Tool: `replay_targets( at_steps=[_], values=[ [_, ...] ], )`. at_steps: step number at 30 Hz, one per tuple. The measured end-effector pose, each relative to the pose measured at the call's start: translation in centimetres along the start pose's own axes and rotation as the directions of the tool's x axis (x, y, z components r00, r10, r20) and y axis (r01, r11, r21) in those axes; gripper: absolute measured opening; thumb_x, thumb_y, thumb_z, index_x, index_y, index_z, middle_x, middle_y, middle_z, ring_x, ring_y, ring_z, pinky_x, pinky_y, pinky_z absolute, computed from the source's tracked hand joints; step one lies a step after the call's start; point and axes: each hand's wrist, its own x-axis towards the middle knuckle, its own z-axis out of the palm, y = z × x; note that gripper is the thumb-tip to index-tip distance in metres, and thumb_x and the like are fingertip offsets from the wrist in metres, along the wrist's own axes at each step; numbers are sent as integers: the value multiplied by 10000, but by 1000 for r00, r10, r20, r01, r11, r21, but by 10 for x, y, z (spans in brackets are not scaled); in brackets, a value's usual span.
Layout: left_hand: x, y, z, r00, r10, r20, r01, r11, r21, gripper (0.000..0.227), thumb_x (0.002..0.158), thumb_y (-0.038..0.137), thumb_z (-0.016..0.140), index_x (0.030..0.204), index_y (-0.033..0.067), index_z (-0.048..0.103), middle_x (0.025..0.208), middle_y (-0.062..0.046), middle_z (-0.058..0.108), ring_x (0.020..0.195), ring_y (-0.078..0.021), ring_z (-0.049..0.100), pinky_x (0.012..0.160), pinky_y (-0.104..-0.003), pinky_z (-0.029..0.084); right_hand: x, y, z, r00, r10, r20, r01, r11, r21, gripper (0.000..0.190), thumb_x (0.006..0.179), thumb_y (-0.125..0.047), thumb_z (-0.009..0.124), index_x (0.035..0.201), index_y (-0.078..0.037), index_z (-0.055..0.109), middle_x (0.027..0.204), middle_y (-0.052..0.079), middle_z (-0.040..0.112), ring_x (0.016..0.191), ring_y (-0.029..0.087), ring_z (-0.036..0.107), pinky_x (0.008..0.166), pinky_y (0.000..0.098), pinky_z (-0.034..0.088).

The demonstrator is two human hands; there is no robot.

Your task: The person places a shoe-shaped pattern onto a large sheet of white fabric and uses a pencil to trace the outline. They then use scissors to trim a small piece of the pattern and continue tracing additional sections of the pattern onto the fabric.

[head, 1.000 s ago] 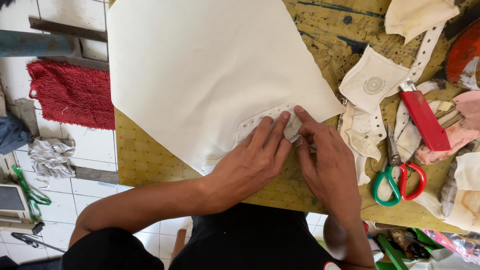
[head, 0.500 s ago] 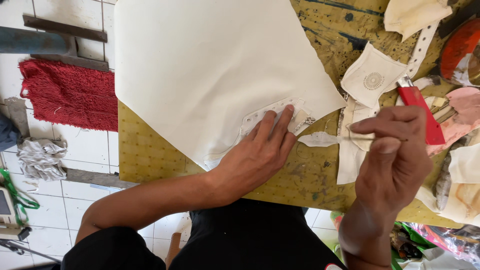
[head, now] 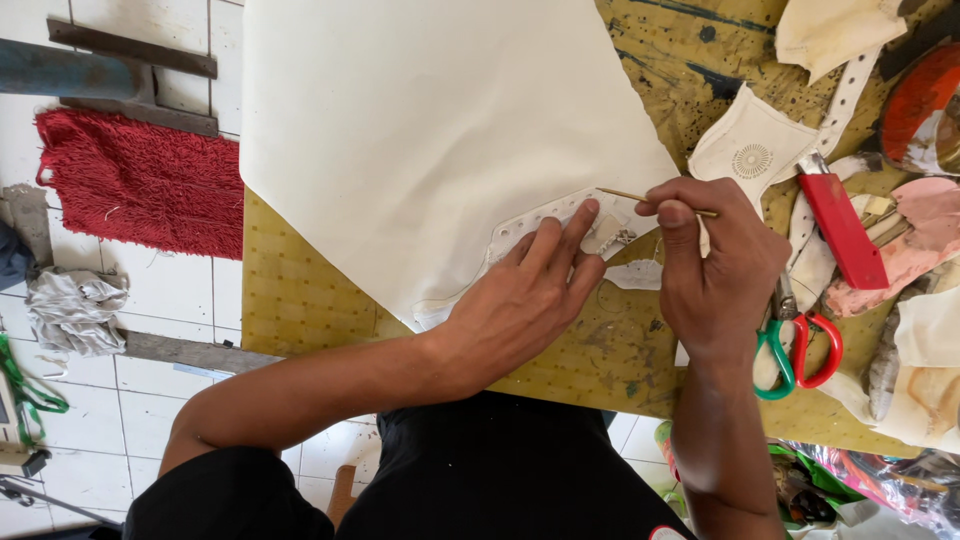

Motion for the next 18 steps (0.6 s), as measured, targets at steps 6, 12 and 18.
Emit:
replay_targets(
  at_steps=[6,12,18],
  values=[
    [1,-3,-2,1000,2,-18,-2,1000,12,35,922,121,518,920,143,490,1428,-240,475,945,-229,507,798,-273,460,0,0,4,999,-31,29,30,999,25,229,1079,-106,492,1001,36,654,914,128,677,810,233,636,722,317,470],
    [1,-4,-1,1000,4,-27,-5,1000,-22,40,915,135,515,952,143,499,1431,-240,468,972,-239,513,789,-278,467,1,0,4,997,-72,42,71,997,19,192,1073,-77,506,993,24,648,912,115,676,786,232,607,726,328,462],
    [2,-4,-2,999,2,-32,-1,1000,4,41,917,145,514,956,134,508,1414,-226,492,965,-227,518,788,-270,468,1,1,2,993,-94,74,95,995,-5,176,1067,-25,511,969,23,650,912,97,676,795,253,582,755,345,454]
  ],
)
